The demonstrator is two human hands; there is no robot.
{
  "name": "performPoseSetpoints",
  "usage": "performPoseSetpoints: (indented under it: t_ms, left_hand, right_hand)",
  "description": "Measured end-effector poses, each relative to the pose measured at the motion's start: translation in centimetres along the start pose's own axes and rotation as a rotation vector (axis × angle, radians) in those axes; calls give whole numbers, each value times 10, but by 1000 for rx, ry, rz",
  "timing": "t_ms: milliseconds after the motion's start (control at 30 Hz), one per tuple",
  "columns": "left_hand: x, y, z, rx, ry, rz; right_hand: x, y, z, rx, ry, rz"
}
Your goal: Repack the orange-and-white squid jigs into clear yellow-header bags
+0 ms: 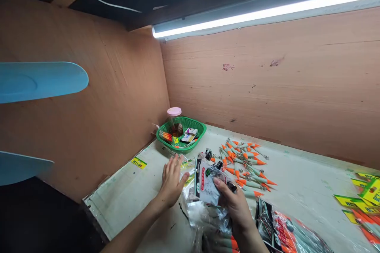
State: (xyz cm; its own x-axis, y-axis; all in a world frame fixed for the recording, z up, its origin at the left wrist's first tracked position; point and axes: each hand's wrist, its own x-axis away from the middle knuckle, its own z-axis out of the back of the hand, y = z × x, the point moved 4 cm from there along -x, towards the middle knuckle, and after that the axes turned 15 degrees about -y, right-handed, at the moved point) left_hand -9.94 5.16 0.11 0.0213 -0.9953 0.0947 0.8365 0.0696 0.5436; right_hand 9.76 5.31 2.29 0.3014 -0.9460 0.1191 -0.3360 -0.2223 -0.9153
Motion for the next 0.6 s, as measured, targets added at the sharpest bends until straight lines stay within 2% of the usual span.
performPoseSetpoints:
  t_ms: [67,200,300,400,500,600]
  left_hand:
    - [-5,-18,-21,-75,-170,46]
    - [-6,-38,-36,-128,-245,41]
    - [-8,-43,-36,-159,-272,33]
    - [-8,-42,-37,-186,-282,37]
    - [-4,-38,-37,-208,-263,33]
    - [2,-36,-34,-219,-259,33]
  right_hand:
    - [4,-1,5,-18,49,-30]
    - [17,-17,18,17,73,-86]
    - [15,-34,20,200,-10,-68]
    - [-12,-40,1,402,-217,-84]
    - [-54,-28,-28,510,-426,-253]
    - [-88,-22,-52,510,-535,-328]
